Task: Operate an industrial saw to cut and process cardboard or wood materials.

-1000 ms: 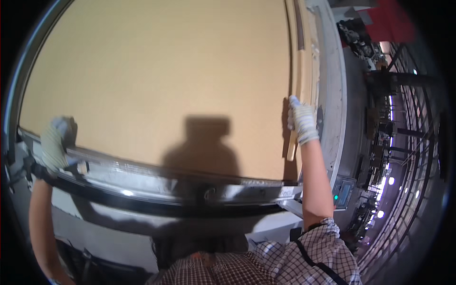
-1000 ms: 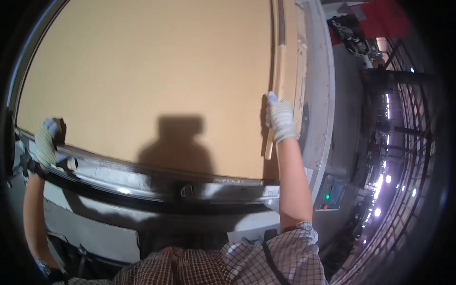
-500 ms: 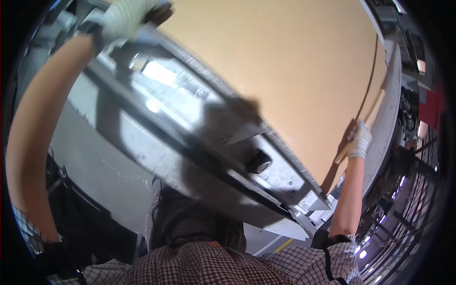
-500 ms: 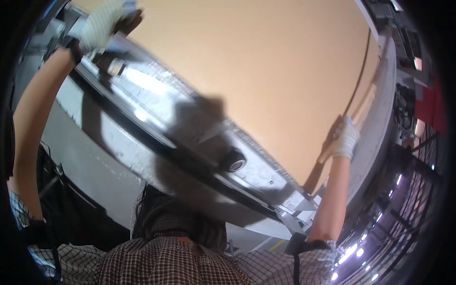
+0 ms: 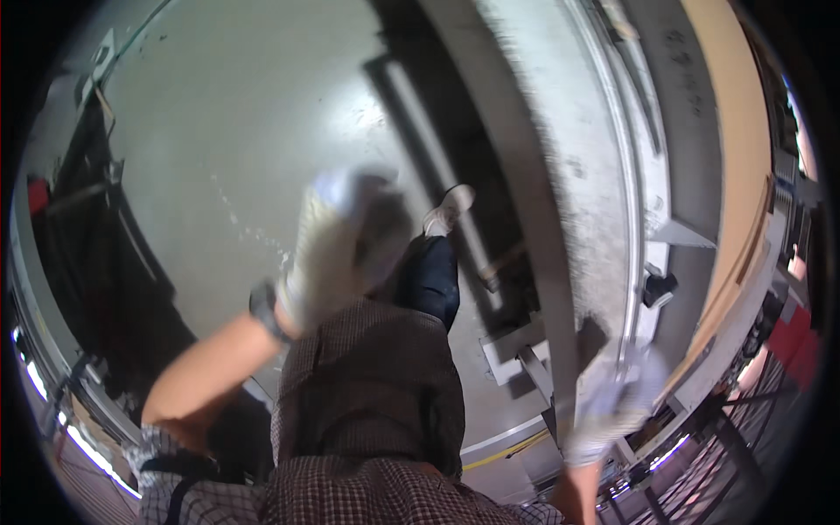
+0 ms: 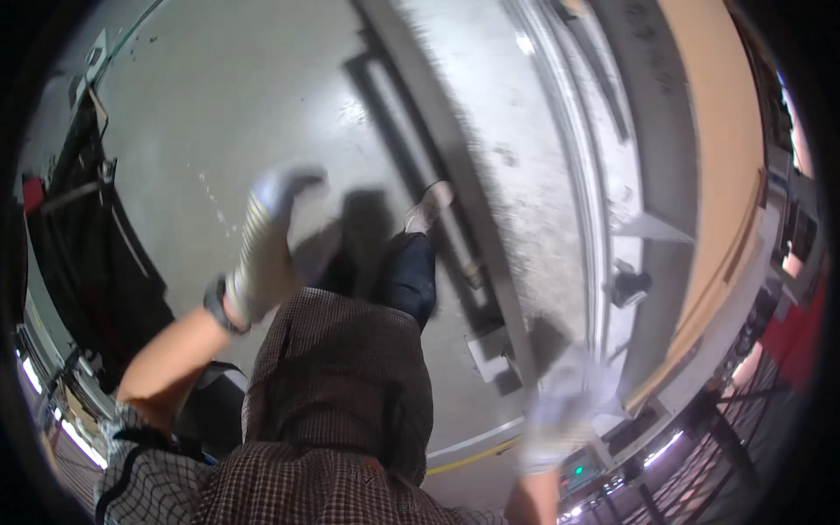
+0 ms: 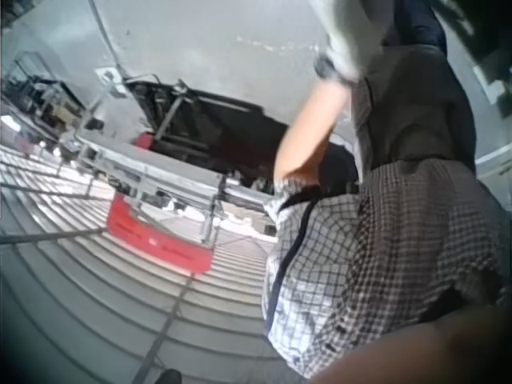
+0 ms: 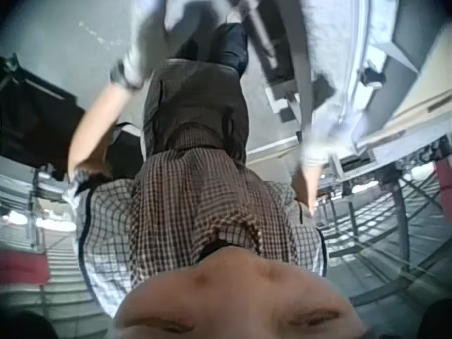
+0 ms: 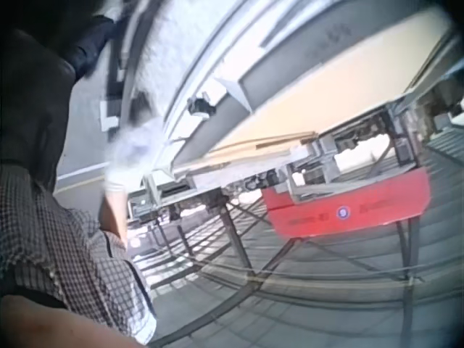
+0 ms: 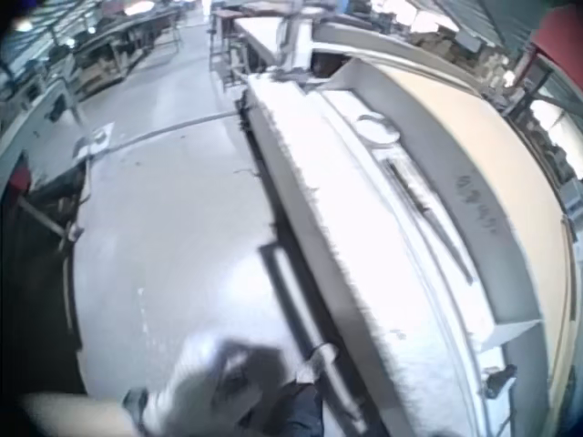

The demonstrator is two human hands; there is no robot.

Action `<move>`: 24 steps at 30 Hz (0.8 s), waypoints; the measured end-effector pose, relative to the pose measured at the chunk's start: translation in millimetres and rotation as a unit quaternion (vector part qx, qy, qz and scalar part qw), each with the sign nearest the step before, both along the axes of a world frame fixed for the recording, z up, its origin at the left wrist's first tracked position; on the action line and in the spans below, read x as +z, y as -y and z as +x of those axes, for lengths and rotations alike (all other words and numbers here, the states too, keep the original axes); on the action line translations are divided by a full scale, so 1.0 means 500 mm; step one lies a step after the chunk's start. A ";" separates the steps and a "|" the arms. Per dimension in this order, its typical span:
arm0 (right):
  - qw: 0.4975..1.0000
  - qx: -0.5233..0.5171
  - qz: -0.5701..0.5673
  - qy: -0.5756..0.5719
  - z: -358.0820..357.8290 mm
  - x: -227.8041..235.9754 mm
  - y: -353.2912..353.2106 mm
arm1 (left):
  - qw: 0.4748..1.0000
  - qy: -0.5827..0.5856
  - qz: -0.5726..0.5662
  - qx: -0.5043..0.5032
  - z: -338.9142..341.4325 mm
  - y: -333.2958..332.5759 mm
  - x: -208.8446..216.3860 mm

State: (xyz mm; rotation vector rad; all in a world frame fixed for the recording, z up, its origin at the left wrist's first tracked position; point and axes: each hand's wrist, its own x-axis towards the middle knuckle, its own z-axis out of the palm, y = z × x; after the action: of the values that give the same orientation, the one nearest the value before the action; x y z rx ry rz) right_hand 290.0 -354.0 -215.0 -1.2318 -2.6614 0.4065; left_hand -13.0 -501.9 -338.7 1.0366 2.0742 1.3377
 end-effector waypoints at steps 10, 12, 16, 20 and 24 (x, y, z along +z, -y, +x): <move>0.666 0.337 -0.426 0.511 0.066 -0.484 0.338 | 0.803 0.172 -0.432 -0.372 0.275 0.479 -0.179; 0.588 0.266 -0.563 0.516 0.033 -0.473 0.310 | 0.751 0.281 -0.440 -0.403 0.240 0.478 -0.203; 0.345 0.199 -0.840 0.369 0.058 -0.412 0.253 | 0.669 0.526 -0.280 -0.444 0.212 0.494 -0.207; 0.246 0.237 -0.860 0.379 -0.118 -0.499 0.222 | 0.724 0.567 -0.304 -0.251 0.212 0.396 -0.236; 0.632 0.039 -0.734 0.244 -0.207 -0.808 0.171 | 0.745 0.599 -0.272 -0.109 0.242 0.284 -0.300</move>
State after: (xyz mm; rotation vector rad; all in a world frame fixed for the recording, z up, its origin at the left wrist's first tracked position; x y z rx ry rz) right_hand 186.7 -439.7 -619.2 -1.5273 -2.3545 3.0195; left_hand 108.0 -644.0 -488.8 0.0192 1.1148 0.7731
